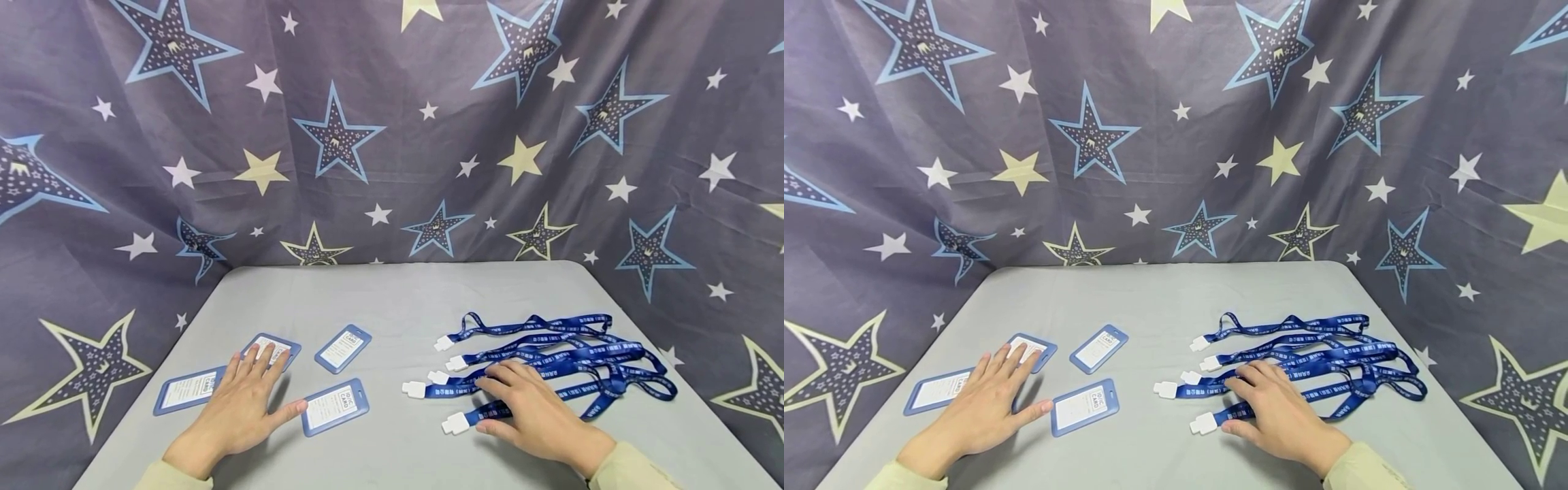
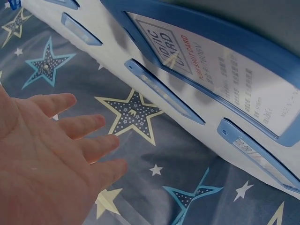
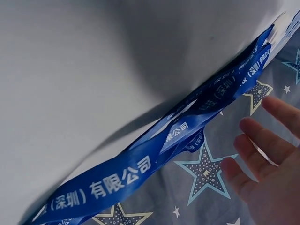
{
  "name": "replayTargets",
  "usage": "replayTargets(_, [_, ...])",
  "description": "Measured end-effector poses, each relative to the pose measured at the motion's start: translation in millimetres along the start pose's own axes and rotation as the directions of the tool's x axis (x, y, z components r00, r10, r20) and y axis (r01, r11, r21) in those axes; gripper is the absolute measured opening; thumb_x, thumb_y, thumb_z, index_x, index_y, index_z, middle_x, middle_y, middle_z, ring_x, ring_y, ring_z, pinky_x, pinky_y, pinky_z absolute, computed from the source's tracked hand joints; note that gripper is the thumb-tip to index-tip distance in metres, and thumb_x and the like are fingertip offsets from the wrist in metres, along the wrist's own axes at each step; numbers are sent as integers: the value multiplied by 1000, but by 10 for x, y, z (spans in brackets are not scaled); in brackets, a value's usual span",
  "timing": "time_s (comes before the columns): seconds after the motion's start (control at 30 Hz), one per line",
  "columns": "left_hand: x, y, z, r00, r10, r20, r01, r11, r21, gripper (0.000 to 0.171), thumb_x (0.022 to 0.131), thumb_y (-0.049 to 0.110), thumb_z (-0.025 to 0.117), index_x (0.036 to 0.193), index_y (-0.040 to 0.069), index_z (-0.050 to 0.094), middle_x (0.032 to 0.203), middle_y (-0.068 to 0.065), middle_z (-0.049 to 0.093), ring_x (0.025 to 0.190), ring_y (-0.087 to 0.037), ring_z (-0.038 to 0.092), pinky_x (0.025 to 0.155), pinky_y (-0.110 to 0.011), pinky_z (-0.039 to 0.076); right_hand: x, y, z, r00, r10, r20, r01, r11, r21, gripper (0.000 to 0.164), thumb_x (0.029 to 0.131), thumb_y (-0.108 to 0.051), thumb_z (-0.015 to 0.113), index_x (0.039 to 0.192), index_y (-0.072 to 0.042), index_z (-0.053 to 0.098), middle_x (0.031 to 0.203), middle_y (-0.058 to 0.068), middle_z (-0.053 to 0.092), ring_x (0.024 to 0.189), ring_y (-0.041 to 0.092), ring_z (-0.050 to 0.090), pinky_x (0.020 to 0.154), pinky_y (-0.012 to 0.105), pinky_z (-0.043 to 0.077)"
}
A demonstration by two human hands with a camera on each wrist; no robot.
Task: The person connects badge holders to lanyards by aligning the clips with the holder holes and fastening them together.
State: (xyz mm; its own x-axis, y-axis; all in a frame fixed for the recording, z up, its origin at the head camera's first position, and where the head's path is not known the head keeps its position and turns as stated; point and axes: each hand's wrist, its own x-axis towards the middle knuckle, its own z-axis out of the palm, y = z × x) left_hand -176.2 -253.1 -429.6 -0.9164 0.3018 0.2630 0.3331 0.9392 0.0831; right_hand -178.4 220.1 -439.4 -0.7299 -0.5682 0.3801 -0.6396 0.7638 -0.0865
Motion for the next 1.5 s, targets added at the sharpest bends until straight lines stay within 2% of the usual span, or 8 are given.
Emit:
replayTargets(0.3, [8,20,17,1000,6,-10,-6,1000,2,90,82,72,49,146,8,38,149,-25,32,139,-46,18,113,-58,2,50,-59,44,999,-49,-11,49,999,14,54,78,-56,69,117,-19,67,114,-10,56,110,11,46,99,42,38])
replayTargets(0.43, [7,27,25,1000,6,-8,-6,1000,0,90,82,71,50,147,10,37,149,-24,32,139,-46,19,113,-59,2,67,-90,65,998,-55,6,55,998,15,52,78,-56,69,116,-20,67,112,-10,58,106,8,47,94,39,41])
replayTargets(0.67, [20,56,29,1000,15,-4,-15,1000,-1,91,82,72,49,147,9,37,149,-22,32,140,-44,20,111,-60,9,104,-146,103,997,-76,22,75,997,18,50,76,-53,72,114,-20,68,108,-10,60,100,7,47,87,35,42])
replayTargets(0.9, [27,115,41,1000,26,2,-25,999,-29,88,82,70,50,146,9,39,151,-19,31,140,-43,19,112,-59,6,137,-209,130,995,-89,37,89,996,20,48,75,-52,73,112,-22,69,106,-11,60,97,7,48,83,34,41])
replayTargets(1.2, [57,136,79,996,81,-24,-81,996,-25,88,82,70,51,144,9,41,151,-18,32,139,-40,24,112,-57,15,170,-253,165,993,-98,58,95,994,44,42,73,-50,76,105,-24,70,98,-14,57,93,6,49,81,35,39])
replayTargets(1.5, [70,205,101,994,110,-24,-110,994,-20,86,83,69,51,142,7,44,149,-19,35,139,-38,26,112,-55,16,177,-282,183,991,-106,76,103,994,38,40,73,-47,76,104,-23,70,94,-14,56,89,7,47,79,35,38])
